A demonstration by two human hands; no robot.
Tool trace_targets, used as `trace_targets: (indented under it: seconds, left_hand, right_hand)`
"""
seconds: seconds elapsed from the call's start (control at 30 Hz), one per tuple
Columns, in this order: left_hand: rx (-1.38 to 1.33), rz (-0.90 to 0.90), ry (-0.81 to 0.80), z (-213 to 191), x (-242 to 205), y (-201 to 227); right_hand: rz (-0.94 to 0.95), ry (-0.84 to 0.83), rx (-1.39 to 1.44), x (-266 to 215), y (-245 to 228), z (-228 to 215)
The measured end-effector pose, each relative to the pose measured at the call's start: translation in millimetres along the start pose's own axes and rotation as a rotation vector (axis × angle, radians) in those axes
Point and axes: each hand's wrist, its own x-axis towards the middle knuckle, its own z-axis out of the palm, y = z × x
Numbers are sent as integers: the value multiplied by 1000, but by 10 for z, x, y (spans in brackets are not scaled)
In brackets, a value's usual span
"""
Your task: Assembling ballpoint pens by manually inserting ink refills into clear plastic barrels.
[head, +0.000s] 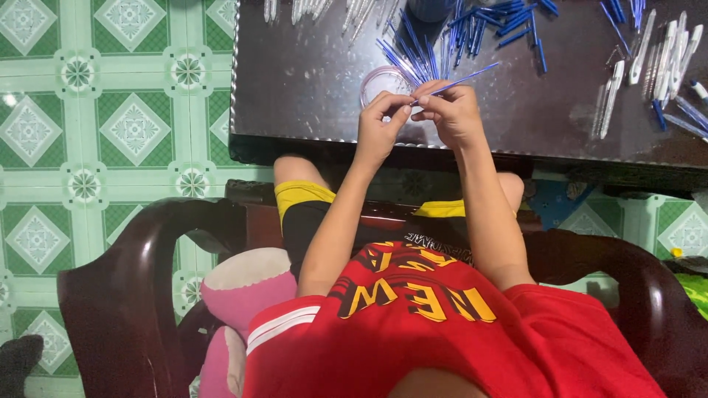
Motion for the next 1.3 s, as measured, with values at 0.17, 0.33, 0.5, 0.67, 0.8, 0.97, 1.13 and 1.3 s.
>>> trace_targets:
  seconds: [0.17,0.33,0.5,0.67,0.8,0.97,1.13,1.3]
  left_hand:
    - [83,0,28,-92,-53,-81]
    - [145,-20,82,-211,-133,-130]
    - [205,21,89,-321,-156,-227]
    - [228,11,118,-437,-132,-163]
    - [251,-14,113,-634,-114,-226]
    - [251,-130,188,-881,-209,-383]
    - [213,-278,389,-1066,-226,-556]
    - [198,-372,474,-1199,-263,-705]
  right_hand:
    - [11,-56,-167,14,-52,144]
    - [190,-129,-279,61,74,206]
    - [146,-167,-47,209,421,33]
    - [50,-46,-115,356,505,157]
    - [64,-149,-335,422,644,317]
    - [196,50,-495,1047,357,630]
    - [-401,-52,-1401,1965,903,494]
    - [-713,-221,-1816,2068,1093,497]
